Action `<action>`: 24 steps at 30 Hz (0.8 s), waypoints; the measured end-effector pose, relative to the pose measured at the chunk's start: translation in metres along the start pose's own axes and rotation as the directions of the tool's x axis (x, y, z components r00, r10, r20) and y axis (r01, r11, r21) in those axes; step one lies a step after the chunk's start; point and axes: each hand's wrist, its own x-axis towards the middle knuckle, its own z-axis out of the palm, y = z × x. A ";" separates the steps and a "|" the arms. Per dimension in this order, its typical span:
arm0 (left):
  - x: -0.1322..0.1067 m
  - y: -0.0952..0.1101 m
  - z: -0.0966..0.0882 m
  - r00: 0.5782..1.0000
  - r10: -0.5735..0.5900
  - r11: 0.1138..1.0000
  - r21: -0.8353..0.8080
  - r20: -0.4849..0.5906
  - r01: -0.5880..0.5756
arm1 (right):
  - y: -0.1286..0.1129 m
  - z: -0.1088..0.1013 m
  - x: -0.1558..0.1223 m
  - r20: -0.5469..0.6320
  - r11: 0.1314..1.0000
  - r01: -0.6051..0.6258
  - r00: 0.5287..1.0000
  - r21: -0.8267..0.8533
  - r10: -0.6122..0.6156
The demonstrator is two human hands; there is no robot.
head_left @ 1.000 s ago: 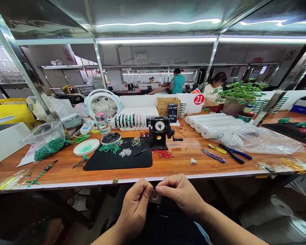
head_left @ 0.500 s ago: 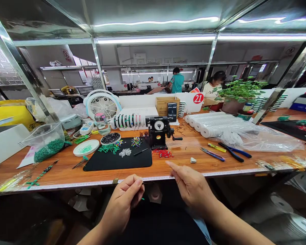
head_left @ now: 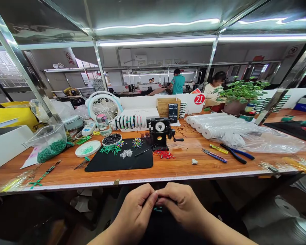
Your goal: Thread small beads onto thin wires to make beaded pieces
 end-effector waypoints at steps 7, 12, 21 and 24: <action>0.007 -0.006 0.005 0.998 -0.005 0.994 0.107 0.063 -0.002 | 0.009 -0.001 -0.003 -0.010 0.981 -0.148 0.989 0.124 0.150; 0.054 -0.018 -0.014 0.995 0.037 0.967 0.253 -0.091 -0.013 | 0.012 -0.007 -0.004 0.157 0.726 -0.450 0.886 0.519 0.437; 0.137 -0.074 -0.058 0.975 -0.024 0.767 0.621 -0.222 0.160 | 0.016 -0.005 -0.008 0.151 0.706 -0.475 0.869 0.526 0.472; 0.141 -0.076 -0.055 0.975 -0.031 0.755 0.634 -0.219 0.166 | 0.017 -0.003 -0.006 0.139 0.726 -0.488 0.863 0.484 0.486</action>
